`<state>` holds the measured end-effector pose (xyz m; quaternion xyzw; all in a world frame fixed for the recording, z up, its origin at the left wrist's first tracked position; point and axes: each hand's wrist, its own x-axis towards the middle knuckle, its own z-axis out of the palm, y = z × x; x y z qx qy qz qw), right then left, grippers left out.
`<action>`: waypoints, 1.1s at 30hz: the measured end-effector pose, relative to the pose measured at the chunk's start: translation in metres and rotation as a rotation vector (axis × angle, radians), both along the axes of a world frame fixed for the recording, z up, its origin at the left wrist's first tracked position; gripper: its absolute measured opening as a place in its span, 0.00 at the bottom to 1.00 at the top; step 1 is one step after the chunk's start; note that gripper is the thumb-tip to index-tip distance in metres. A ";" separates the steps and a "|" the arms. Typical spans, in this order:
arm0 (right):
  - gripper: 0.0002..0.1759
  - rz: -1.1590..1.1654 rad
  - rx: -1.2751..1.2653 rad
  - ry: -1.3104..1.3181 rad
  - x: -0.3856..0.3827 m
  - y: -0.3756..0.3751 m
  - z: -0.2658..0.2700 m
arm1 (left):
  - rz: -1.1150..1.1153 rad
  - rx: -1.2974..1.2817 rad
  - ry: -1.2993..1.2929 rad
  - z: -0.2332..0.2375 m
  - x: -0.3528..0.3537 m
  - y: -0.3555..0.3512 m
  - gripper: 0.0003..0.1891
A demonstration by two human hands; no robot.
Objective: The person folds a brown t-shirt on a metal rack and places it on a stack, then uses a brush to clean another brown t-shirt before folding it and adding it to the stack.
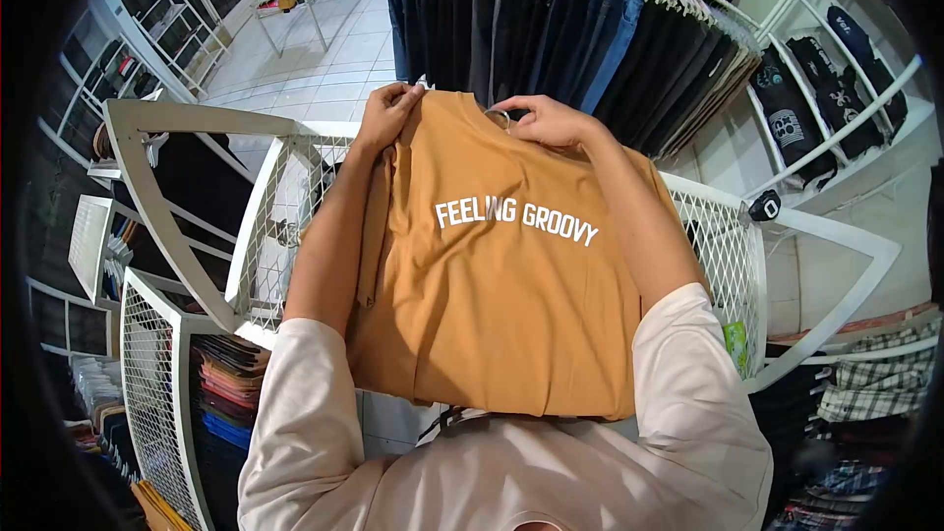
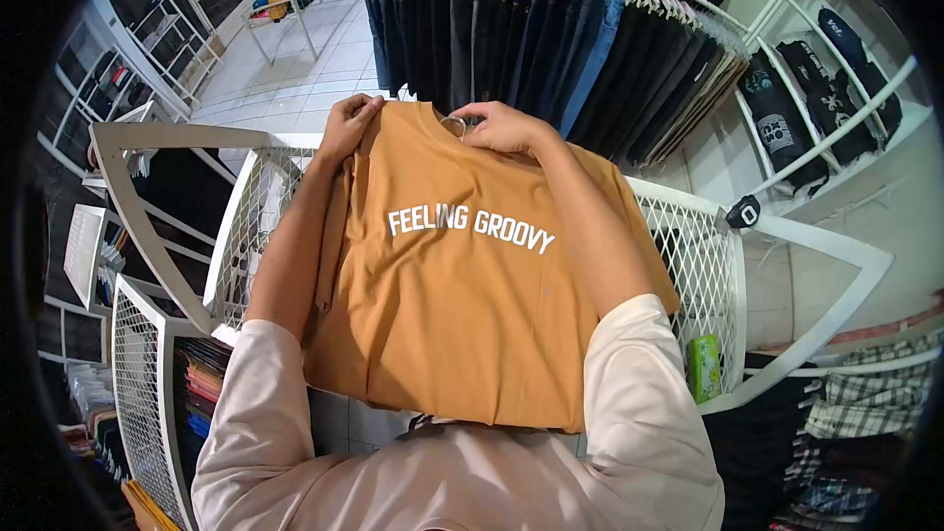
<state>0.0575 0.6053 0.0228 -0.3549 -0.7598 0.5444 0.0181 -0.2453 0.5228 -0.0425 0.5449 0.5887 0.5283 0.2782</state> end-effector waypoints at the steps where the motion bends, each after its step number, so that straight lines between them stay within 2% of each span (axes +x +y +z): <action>1: 0.33 0.046 0.000 0.040 -0.001 0.000 -0.006 | 0.017 0.006 0.005 0.000 0.001 0.001 0.17; 4: 0.28 0.094 0.046 0.107 -0.003 -0.006 -0.012 | 0.050 -0.029 0.029 0.006 0.005 -0.001 0.17; 6: 0.36 -0.024 -0.247 0.093 -0.004 -0.011 -0.008 | 0.064 -0.067 0.052 0.008 0.005 0.000 0.17; 7: 0.36 -0.027 -0.247 0.096 -0.006 -0.020 0.001 | 0.065 -0.051 0.066 0.005 0.002 0.003 0.17; 9: 0.43 -0.017 0.125 -0.194 -0.009 -0.036 0.016 | 0.059 -0.037 0.081 -0.002 -0.001 0.006 0.17; 10: 0.43 -0.025 0.127 -0.193 -0.010 -0.039 0.016 | 0.083 -0.039 0.098 -0.003 -0.002 0.007 0.18; 12: 0.48 -0.046 0.379 -0.257 -0.007 -0.043 0.015 | 0.101 -0.035 0.112 -0.003 -0.003 0.009 0.19; 13: 0.42 -0.142 0.372 -0.189 -0.002 -0.046 0.016 | 0.101 -0.030 0.152 -0.003 -0.004 0.008 0.19; 14: 0.42 -0.148 0.378 -0.191 0.006 -0.046 0.018 | 0.103 -0.024 0.191 -0.003 -0.004 0.008 0.20; 17: 0.27 -0.248 0.559 0.022 0.051 -0.037 0.004 | 0.099 -0.035 0.171 0.009 0.004 -0.003 0.21; 20: 0.26 -0.400 0.778 -0.286 0.104 -0.050 0.007 | 0.137 -0.119 0.207 0.012 -0.001 -0.011 0.22; 21: 0.25 -0.484 0.863 -0.395 0.119 -0.057 0.005 | 0.182 -0.046 0.247 0.018 0.005 -0.022 0.21; 22: 0.25 -0.537 0.822 -0.485 0.131 -0.065 0.008 | 0.228 0.027 0.288 0.019 0.007 -0.029 0.20; 23: 0.24 -0.566 0.821 -0.500 0.145 -0.068 0.004 | 0.262 0.210 0.461 0.013 0.003 -0.033 0.18; 24: 0.24 -0.594 0.818 -0.514 0.157 -0.069 -0.003 | 0.262 0.210 0.462 0.018 0.007 -0.043 0.18; 26: 0.23 -0.620 0.817 -0.487 0.174 -0.066 -0.023 | 0.361 0.270 0.700 0.033 0.025 -0.078 0.14; 28: 0.22 -0.647 0.820 -0.458 0.181 -0.071 -0.027 | 0.270 0.232 0.748 0.039 0.044 -0.110 0.15; 29: 0.20 -0.658 0.842 -0.395 0.181 -0.074 -0.026 | 0.169 0.037 0.634 0.049 0.059 -0.132 0.15; 30: 0.18 -0.667 0.863 -0.332 0.181 -0.076 -0.026 | 0.070 0.107 0.609 0.051 0.075 -0.156 0.14; 33: 0.16 -0.719 0.831 -0.280 0.179 -0.074 -0.032 | -0.067 -0.057 0.498 0.070 0.134 -0.231 0.16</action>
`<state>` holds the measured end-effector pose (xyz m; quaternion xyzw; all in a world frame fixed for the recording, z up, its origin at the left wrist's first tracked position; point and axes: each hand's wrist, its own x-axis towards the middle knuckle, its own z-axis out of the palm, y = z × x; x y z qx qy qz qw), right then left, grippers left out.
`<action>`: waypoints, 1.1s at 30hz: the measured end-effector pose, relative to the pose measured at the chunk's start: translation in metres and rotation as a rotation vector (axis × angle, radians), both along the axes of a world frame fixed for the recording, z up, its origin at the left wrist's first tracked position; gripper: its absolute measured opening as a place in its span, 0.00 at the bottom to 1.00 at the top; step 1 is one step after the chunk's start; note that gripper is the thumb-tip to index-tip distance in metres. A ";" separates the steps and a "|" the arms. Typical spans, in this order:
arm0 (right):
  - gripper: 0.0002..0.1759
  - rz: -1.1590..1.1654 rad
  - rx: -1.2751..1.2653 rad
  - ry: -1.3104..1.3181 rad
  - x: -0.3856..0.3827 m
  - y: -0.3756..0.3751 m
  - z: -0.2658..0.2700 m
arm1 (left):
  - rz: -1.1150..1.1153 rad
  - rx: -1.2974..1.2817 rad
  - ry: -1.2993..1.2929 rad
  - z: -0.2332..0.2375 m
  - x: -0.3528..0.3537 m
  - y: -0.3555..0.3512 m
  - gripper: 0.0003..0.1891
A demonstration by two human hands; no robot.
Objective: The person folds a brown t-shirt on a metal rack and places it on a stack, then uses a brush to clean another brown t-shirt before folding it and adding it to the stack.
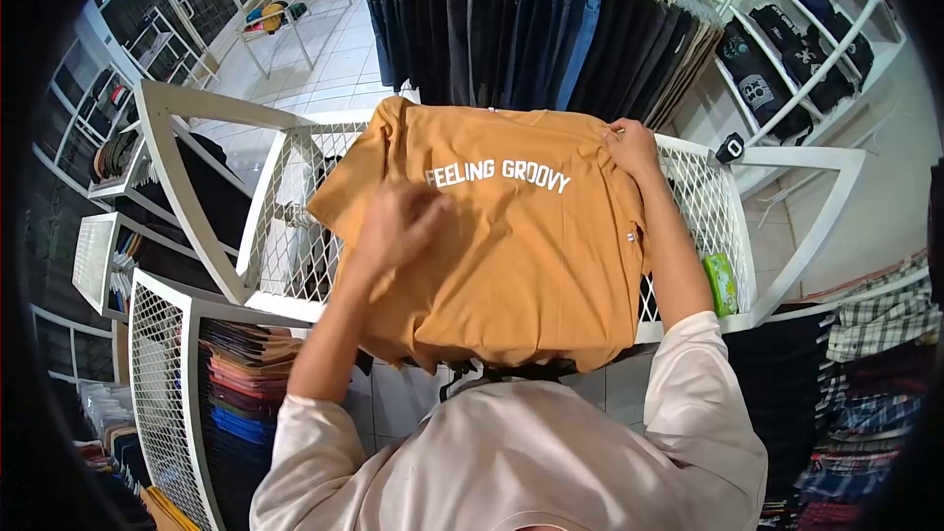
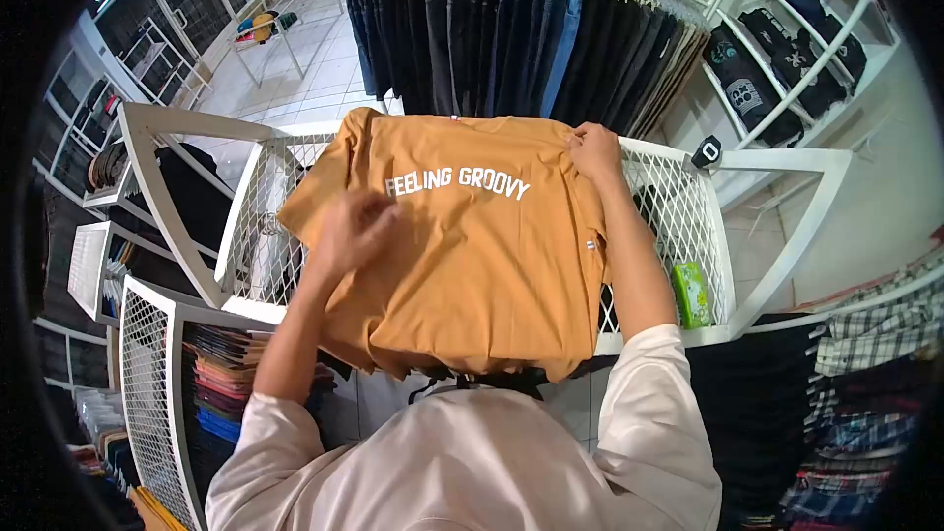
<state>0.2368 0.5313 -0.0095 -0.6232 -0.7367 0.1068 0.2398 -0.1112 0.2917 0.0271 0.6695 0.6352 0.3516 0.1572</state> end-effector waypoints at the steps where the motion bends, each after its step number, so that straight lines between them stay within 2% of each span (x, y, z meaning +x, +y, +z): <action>1: 0.16 0.002 -0.004 -0.003 0.001 0.003 -0.004 | -0.001 0.007 0.056 0.000 0.014 -0.021 0.16; 4: 0.11 0.026 -0.008 0.058 0.001 0.008 -0.007 | 0.010 -0.076 -0.025 -0.010 0.040 -0.051 0.18; 7: 0.11 0.057 -0.025 0.158 0.006 0.021 -0.010 | 0.082 0.013 0.034 -0.018 0.047 -0.059 0.18; 9: 0.11 0.063 -0.038 0.118 0.008 0.025 -0.005 | 0.112 0.024 0.044 -0.025 0.046 -0.059 0.17; 11: 0.12 0.004 0.367 -0.140 -0.001 0.021 -0.002 | 0.135 0.037 0.042 -0.028 0.049 -0.059 0.17; 12: 0.15 0.044 0.518 -0.186 -0.013 0.009 0.006 | 0.155 0.047 0.039 -0.028 0.051 -0.060 0.18; 13: 0.15 0.051 0.514 -0.186 -0.027 -0.002 0.012 | 0.161 0.043 0.038 -0.028 0.051 -0.060 0.18; 15: 0.16 0.338 0.351 0.016 -0.058 -0.029 0.022 | 0.141 0.038 0.047 -0.026 0.050 -0.060 0.20; 17: 0.20 0.468 -0.090 0.034 -0.085 -0.066 0.036 | 0.144 0.030 0.075 -0.028 0.052 -0.060 0.21; 21: 0.25 0.492 0.059 -0.079 -0.099 -0.076 0.012 | 0.179 -0.011 0.170 -0.022 0.062 -0.059 0.23; 24: 0.29 0.469 -0.044 -0.016 -0.102 -0.081 0.011 | 0.193 -0.029 0.195 -0.021 0.067 -0.061 0.24; 26: 0.36 0.478 -0.045 -0.096 -0.105 -0.091 0.012 | 0.202 -0.033 0.219 -0.020 0.074 -0.063 0.25; 27: 0.36 0.477 -0.046 -0.091 -0.107 -0.093 0.013 | 0.209 -0.033 0.243 -0.018 0.077 -0.065 0.26; 29: 0.40 0.484 -0.235 -0.142 -0.111 -0.095 0.019 | 0.218 -0.048 0.281 -0.018 0.083 -0.066 0.27; 31: 0.42 0.451 -0.277 -0.134 -0.115 -0.096 0.026 | 0.233 -0.064 0.314 -0.019 0.084 -0.067 0.28; 33: 0.44 0.419 -0.330 -0.125 -0.117 -0.102 0.025 | 0.155 -0.080 0.249 -0.019 0.083 -0.071 0.31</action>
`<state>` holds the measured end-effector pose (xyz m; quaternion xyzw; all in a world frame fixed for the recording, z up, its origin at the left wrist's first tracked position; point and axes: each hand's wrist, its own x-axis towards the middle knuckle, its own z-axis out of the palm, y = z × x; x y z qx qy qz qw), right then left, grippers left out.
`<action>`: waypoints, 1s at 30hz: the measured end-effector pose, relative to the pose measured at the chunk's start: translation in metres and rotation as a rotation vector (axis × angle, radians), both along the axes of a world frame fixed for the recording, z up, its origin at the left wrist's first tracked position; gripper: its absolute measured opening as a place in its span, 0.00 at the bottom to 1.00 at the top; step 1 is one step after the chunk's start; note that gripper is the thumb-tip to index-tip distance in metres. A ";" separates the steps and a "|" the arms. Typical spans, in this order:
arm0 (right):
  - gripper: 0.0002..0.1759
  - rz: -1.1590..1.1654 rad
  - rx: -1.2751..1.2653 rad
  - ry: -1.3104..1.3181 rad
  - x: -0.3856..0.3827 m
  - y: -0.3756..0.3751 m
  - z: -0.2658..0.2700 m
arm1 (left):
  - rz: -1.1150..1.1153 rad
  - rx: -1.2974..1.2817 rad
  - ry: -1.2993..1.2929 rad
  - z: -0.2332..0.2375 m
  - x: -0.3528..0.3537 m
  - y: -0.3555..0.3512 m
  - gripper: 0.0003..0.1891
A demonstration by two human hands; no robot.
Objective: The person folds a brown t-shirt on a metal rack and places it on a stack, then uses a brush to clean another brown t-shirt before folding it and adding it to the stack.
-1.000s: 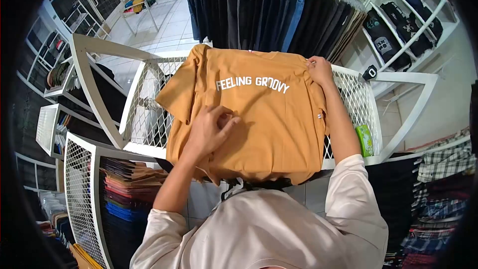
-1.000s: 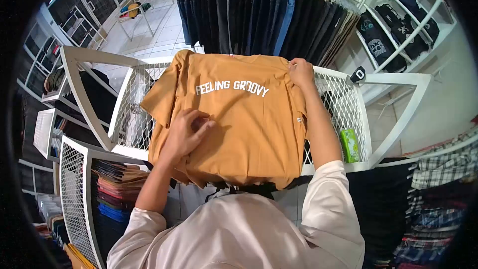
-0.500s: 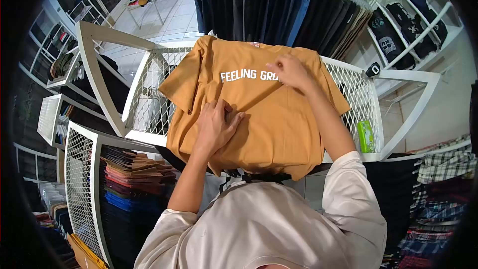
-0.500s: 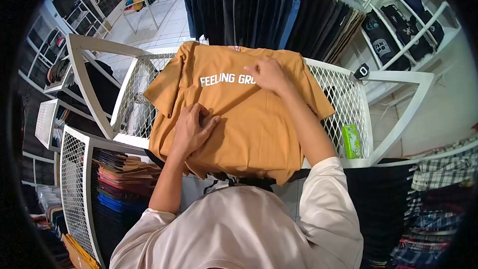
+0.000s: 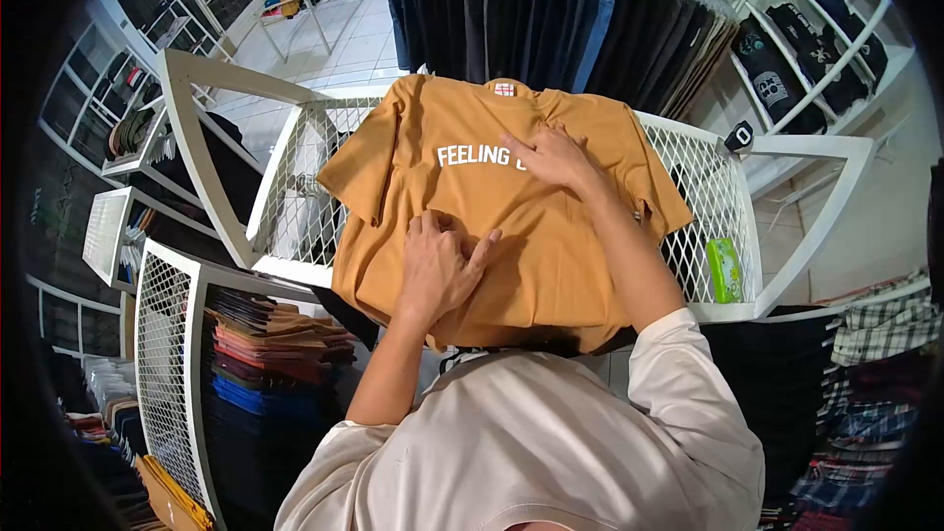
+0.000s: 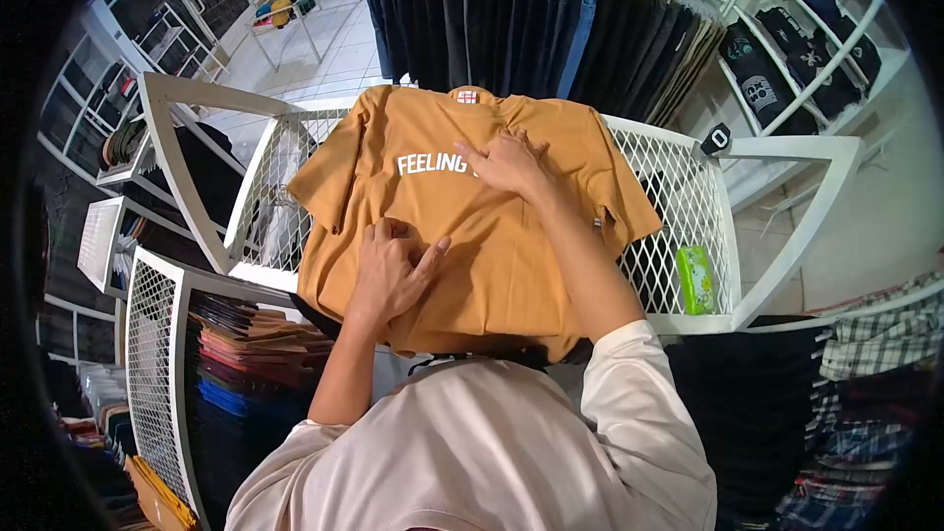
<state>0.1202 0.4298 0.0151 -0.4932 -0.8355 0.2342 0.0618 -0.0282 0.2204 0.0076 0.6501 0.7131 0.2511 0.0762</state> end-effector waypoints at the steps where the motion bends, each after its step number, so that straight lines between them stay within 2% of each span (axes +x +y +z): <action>1: 0.45 -0.024 0.044 0.017 0.000 -0.001 -0.004 | 0.002 0.001 0.002 0.002 -0.001 -0.003 0.31; 3: 0.46 -0.046 0.089 0.033 0.000 0.001 -0.015 | -0.003 -0.154 0.018 0.007 -0.002 -0.009 0.28; 4: 0.45 -0.029 0.049 0.051 0.001 0.008 -0.020 | -0.002 -0.155 0.017 0.001 -0.004 -0.011 0.28; 6: 0.43 -0.011 0.006 0.069 0.008 0.008 -0.020 | -0.052 -0.018 -0.164 -0.014 -0.012 -0.016 0.27; 8: 0.41 0.003 0.047 0.162 0.017 -0.010 -0.004 | -0.072 -0.061 -0.235 0.002 -0.018 -0.029 0.26; 9: 0.31 0.062 0.075 0.280 0.024 -0.017 -0.004 | -0.102 -0.013 -0.324 0.003 -0.022 -0.037 0.24; 10: 0.31 0.062 0.065 0.277 0.029 -0.034 -0.001 | -0.133 0.034 -0.415 0.004 -0.024 -0.049 0.23; 12: 0.18 0.029 0.340 0.475 0.042 -0.080 0.004 | -0.076 0.286 -0.338 -0.005 -0.023 -0.075 0.12; 13: 0.11 -0.006 0.173 0.554 0.047 -0.105 0.010 | 0.017 0.342 -0.412 -0.007 -0.016 -0.091 0.10; 14: 0.11 -0.006 0.168 0.546 0.052 -0.130 0.009 | 0.113 0.398 -0.484 -0.010 -0.009 -0.110 0.08; 16: 0.09 -0.044 0.470 0.539 0.058 -0.177 0.006 | 0.173 0.556 -0.318 -0.034 -0.007 -0.142 0.13; 18: 0.07 -0.089 0.503 0.655 0.059 -0.219 -0.009 | 0.255 0.394 -0.419 -0.054 0.007 -0.170 0.19; 19: 0.07 -0.130 0.597 0.621 0.059 -0.239 -0.016 | 0.258 0.378 -0.374 -0.071 0.011 -0.175 0.25; 20: 0.06 -0.155 0.630 0.632 0.058 -0.258 -0.021 | 0.253 0.376 -0.380 -0.086 0.014 -0.177 0.25; 22: 0.06 -0.219 0.511 0.683 0.056 -0.290 -0.039 | 0.202 0.327 -0.205 -0.107 0.016 -0.173 0.26; 25: 0.10 -0.152 0.500 0.640 0.055 -0.320 -0.058 | 0.131 0.308 -0.154 -0.141 0.017 -0.165 0.15; 27: 0.20 -0.118 0.416 0.557 0.056 -0.337 -0.076 | 0.090 0.340 -0.119 -0.138 0.021 -0.173 0.12; 28: 0.26 -0.072 0.407 0.502 0.056 -0.344 -0.080 | 0.068 0.328 -0.228 -0.120 0.024 -0.181 0.12; 29: 0.36 -0.040 0.387 0.416 0.056 -0.352 -0.083 | 0.047 0.311 -0.334 -0.105 0.025 -0.190 0.12; 30: 0.40 -0.044 0.316 0.318 0.054 -0.359 -0.083 | 0.047 0.309 -0.330 -0.092 0.024 -0.196 0.12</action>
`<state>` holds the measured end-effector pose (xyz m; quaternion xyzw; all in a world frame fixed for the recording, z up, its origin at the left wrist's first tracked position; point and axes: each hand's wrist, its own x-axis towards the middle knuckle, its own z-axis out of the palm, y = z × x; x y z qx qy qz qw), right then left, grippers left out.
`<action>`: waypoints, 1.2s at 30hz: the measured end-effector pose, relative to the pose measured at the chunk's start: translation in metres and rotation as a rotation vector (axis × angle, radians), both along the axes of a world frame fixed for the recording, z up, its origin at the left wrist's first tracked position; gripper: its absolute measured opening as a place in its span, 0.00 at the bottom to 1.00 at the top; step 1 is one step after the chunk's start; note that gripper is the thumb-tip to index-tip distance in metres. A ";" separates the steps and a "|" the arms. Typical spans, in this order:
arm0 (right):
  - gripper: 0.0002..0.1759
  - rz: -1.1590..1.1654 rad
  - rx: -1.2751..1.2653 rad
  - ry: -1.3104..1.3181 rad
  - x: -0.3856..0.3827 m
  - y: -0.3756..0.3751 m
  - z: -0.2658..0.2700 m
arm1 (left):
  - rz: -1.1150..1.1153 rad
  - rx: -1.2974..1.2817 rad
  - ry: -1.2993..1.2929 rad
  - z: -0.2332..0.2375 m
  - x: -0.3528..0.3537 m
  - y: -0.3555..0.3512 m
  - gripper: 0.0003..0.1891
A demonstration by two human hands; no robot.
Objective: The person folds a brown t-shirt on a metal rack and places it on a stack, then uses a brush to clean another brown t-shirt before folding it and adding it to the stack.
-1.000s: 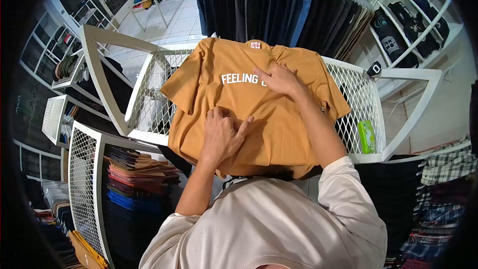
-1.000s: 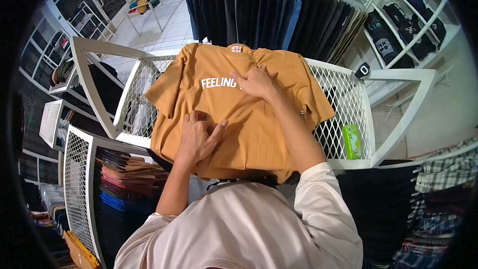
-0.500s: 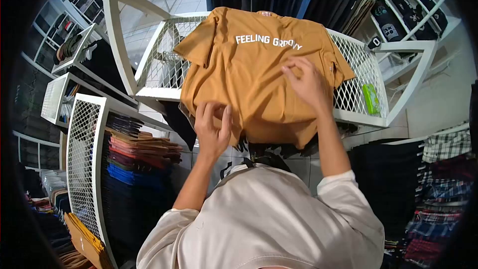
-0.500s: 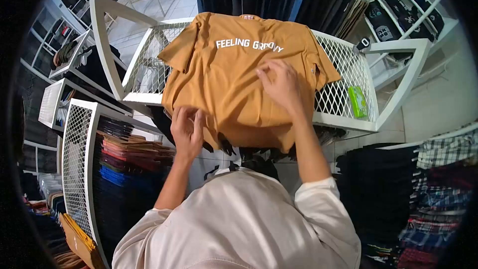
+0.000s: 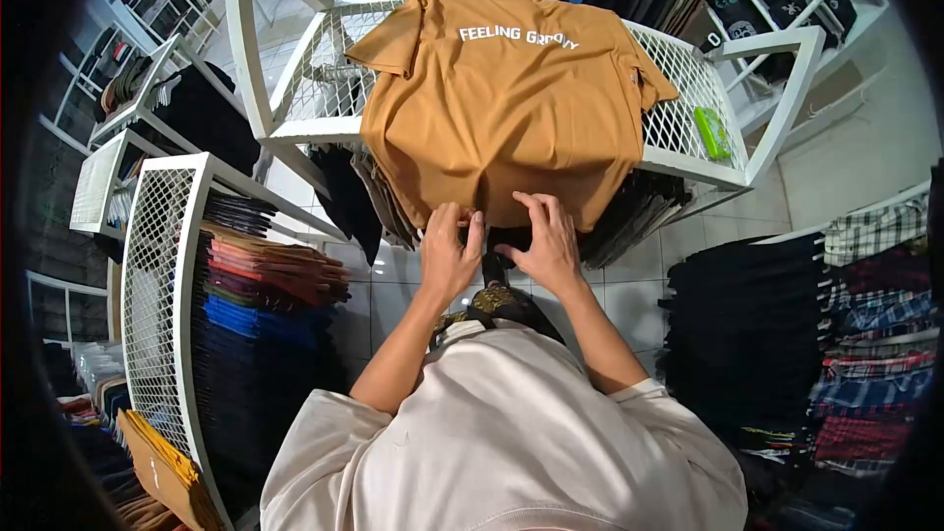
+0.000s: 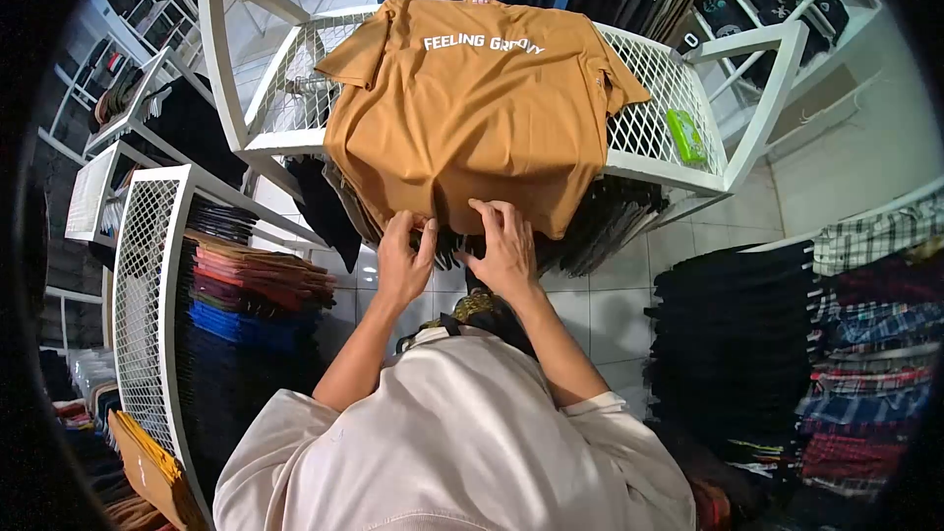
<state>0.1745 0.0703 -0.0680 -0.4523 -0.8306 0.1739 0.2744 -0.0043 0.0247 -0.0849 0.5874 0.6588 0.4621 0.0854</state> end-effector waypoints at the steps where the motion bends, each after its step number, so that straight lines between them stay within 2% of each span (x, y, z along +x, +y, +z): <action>1: 0.37 -0.064 0.036 0.026 -0.006 -0.001 -0.009 | 0.017 -0.050 -0.052 0.011 -0.001 -0.003 0.12; 3: 0.35 -0.122 0.072 0.047 -0.018 0.001 -0.027 | 0.040 -0.100 -0.109 0.015 -0.001 -0.003 0.13; 5: 0.27 -0.219 0.087 0.148 -0.029 0.014 -0.030 | 0.112 -0.146 0.014 0.013 -0.003 0.009 0.13; 6: 0.27 -0.212 0.090 0.154 -0.031 0.017 -0.030 | 0.150 -0.169 0.079 0.010 -0.005 0.014 0.14; 7: 0.21 -0.210 0.160 0.126 -0.034 0.021 -0.029 | 0.178 -0.084 0.147 0.002 -0.005 0.020 0.13; 9: 0.08 -0.204 0.223 0.116 -0.035 0.027 -0.036 | 0.143 -0.072 0.160 -0.026 -0.011 0.026 0.12; 12: 0.07 -0.183 0.126 0.248 -0.029 0.023 -0.047 | 0.104 -0.023 0.153 -0.038 -0.011 0.025 0.11; 14: 0.06 -0.184 0.129 0.274 -0.023 0.015 -0.050 | 0.164 -0.139 0.067 -0.037 -0.004 0.013 0.12; 15: 0.06 -0.205 0.112 0.275 -0.021 0.013 -0.049 | 0.185 -0.151 0.042 -0.021 0.001 0.007 0.15; 18: 0.07 -0.242 0.126 0.265 -0.019 0.014 -0.045 | 0.271 -0.155 0.038 -0.026 0.002 0.018 0.18; 21: 0.07 -0.233 0.173 0.293 -0.014 0.014 -0.044 | 0.212 -0.095 0.071 -0.037 -0.007 0.026 0.14; 23: 0.19 -0.206 0.043 0.265 -0.010 0.012 -0.040 | 0.150 -0.066 0.056 -0.030 -0.006 0.020 0.10; 24: 0.19 -0.210 0.041 0.264 -0.008 0.009 -0.035 | 0.125 -0.129 -0.070 -0.014 -0.005 0.012 0.11; 26: 0.38 -0.120 0.177 0.124 -0.006 0.001 -0.025 | 0.093 -0.200 -0.181 0.020 -0.003 -0.007 0.12; 27: 0.52 -0.104 0.108 0.074 -0.006 -0.003 -0.032 | 0.072 -0.159 -0.237 0.011 -0.010 -0.007 0.13; 28: 0.53 -0.121 0.128 0.002 -0.007 -0.004 -0.037 | 0.047 -0.139 -0.327 0.047 -0.004 -0.016 0.13; 31: 0.51 -0.181 0.195 -0.057 -0.010 0.000 -0.058 | -0.023 -0.050 -0.576 0.058 -0.009 -0.016 0.13; 33: 0.37 -0.258 0.304 0.055 -0.008 0.002 -0.056 | -0.112 -0.012 -0.737 0.061 -0.017 -0.015 0.12; 34: 0.37 -0.256 0.307 0.057 -0.004 0.006 -0.061 | -0.165 0.013 -0.823 0.064 -0.019 -0.015 0.12; 36: 0.19 -0.214 0.311 0.063 0.004 0.015 -0.062 | -0.164 -0.012 -0.809 0.067 -0.025 -0.018 0.13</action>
